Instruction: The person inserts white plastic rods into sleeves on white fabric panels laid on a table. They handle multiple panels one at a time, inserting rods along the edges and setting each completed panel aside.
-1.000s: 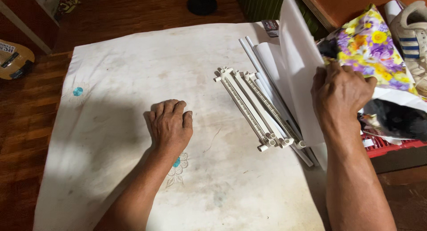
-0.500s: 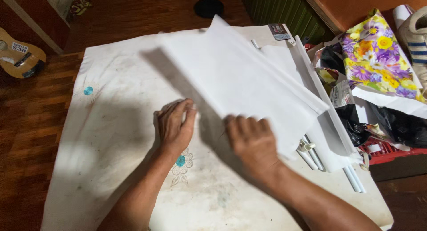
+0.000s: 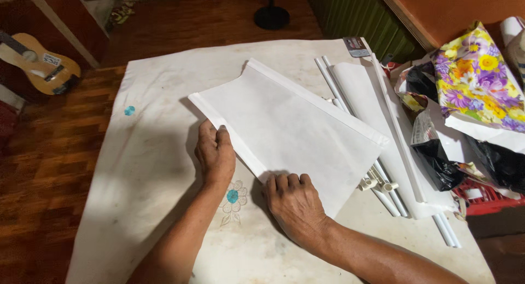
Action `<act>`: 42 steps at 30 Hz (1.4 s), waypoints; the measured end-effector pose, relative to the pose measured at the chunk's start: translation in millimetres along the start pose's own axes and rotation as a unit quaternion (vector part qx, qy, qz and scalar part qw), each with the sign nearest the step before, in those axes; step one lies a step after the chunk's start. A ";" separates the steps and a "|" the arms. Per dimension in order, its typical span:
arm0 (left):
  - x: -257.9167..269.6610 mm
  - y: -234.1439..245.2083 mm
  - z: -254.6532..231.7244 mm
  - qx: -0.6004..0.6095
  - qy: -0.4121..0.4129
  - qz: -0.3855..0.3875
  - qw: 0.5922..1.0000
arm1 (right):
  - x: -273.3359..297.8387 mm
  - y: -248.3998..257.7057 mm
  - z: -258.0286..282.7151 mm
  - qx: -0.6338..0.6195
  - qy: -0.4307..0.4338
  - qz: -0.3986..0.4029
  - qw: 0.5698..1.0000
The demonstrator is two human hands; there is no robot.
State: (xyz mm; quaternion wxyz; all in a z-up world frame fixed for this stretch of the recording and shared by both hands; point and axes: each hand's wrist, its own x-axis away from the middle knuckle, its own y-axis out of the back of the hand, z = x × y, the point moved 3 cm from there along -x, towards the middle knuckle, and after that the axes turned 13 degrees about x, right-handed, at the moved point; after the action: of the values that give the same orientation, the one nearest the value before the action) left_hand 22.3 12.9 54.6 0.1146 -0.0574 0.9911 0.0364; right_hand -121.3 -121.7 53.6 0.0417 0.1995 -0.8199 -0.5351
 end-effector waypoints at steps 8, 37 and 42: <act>2.5 -0.1 -3.2 0.034 0.021 -0.004 0.999 | -0.7 -3.7 3.1 -0.011 0.003 -0.023 1.000; 5.5 41.7 -22.3 -0.163 0.129 -0.041 0.977 | 5.6 9.5 14.3 -0.062 0.068 -0.021 0.996; -6.4 81.5 -27.2 -0.132 0.029 -0.142 0.981 | 4.7 9.4 12.2 -0.058 0.087 -0.011 0.994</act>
State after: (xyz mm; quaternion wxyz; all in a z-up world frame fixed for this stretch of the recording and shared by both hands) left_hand 12.5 92.0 87.3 0.0811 -0.2134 0.9622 0.1486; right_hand -131.7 -109.7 56.2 0.1189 0.2514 -0.7782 -0.5631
